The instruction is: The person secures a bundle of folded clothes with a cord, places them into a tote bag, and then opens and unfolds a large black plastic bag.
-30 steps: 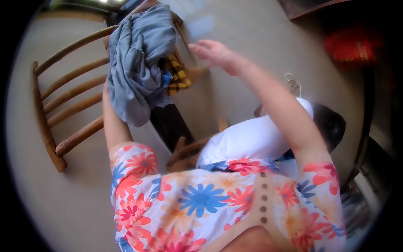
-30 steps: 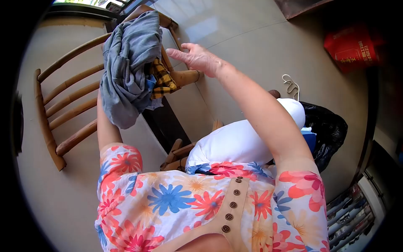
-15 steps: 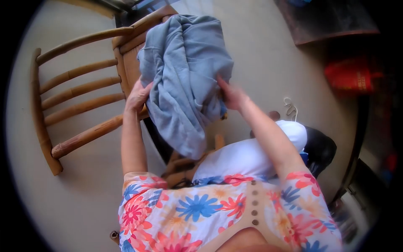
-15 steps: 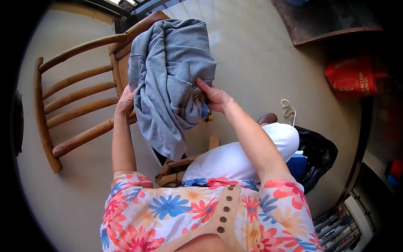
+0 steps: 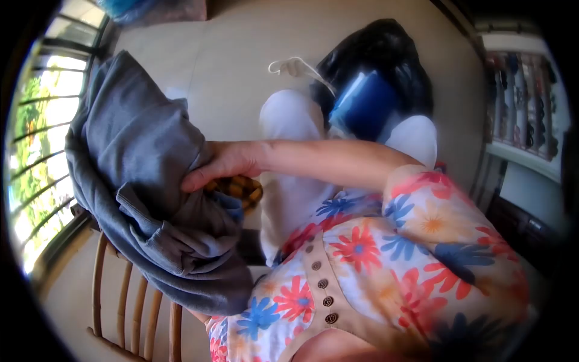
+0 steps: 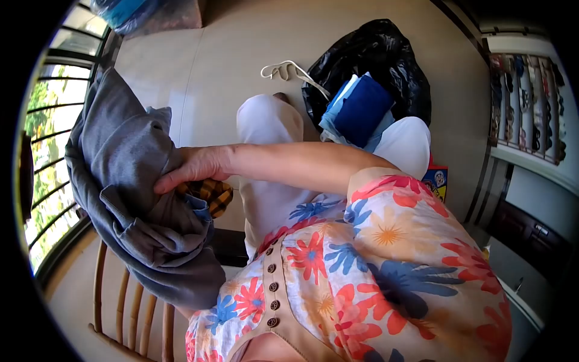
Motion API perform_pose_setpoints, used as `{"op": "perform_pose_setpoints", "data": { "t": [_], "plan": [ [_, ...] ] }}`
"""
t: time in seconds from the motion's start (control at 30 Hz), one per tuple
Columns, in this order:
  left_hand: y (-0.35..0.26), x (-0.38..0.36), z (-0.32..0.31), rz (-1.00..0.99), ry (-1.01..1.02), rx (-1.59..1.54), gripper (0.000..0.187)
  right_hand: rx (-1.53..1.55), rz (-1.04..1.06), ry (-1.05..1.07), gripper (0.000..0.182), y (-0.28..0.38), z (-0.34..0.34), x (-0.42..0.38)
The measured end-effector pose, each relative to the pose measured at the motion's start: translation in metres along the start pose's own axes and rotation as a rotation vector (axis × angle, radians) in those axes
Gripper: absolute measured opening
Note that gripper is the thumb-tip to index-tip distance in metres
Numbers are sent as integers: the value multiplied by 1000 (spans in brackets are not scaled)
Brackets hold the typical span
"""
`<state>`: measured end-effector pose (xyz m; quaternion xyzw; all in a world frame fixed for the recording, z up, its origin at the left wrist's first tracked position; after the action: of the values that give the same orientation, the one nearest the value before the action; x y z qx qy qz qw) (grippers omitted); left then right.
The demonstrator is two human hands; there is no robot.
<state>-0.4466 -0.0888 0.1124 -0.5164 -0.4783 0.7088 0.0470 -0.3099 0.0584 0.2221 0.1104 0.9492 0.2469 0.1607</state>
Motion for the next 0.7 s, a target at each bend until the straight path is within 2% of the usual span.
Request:
{"op": "perform_pose_setpoints", "data": {
  "t": [0.07, 0.17, 0.2, 0.27, 0.33, 0.4, 0.43, 0.47, 0.5, 0.53, 0.57, 0.63, 0.67, 0.7],
  "plan": [
    [12, 12, -24, 4, 37, 57, 50, -65, 181, -74, 60, 44, 4, -27],
    [23, 44, -53, 3, 89, 162, 52, 12, 287, -182, 63, 78, 26, -59],
    [19, 55, -66, -22, 114, 208, 52, -53, 424, -268, 54, 101, 31, -87],
    [2, 78, -84, -100, 95, 291, 53, -15, 546, -412, 50, 121, 56, -127],
    [-48, 99, -115, -264, 62, 356, 54, 10, 626, -524, 42, 135, 75, -165],
    [-124, 105, -183, -515, 101, 375, 55, 58, 695, -637, 36, 143, 95, -205],
    [-160, 102, -238, -608, 193, 373, 55, 100, 740, -708, 36, 142, 113, -225],
    [-181, 94, -295, -644, 327, 377, 56, 46, 754, -907, 36, 135, 132, -244],
    [-192, 84, -352, -644, 483, 382, 56, 126, 775, -974, 37, 117, 159, -256],
    [-190, 71, -413, -580, 689, 409, 57, 205, 798, -1041, 39, 98, 185, -267],
    [-168, 60, -465, -468, 901, 485, 57, 421, 834, -965, 41, 79, 222, -272],
    [-95, 44, -519, -258, 1259, 592, 63, 478, 743, -1104, 44, 40, 262, -291],
    [-48, 71, -524, -134, 1261, 677, 68, 517, 712, -1195, 44, 17, 287, -292],
    [-7, 101, -520, -169, 1137, 943, 78, 555, 676, -1287, 45, -10, 318, -293]
  ]
}}
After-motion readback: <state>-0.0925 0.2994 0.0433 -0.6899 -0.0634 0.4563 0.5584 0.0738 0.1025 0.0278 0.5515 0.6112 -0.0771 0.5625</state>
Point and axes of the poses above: each hand's wrist, its own x-axis towards the middle knuckle, its own z-axis out of the back of the hand, y = z × x, the point moved 9 cm from there along x, towards the middle knuckle, and after that the axes turned 4 degrees about -y, right-handed, at the moved point
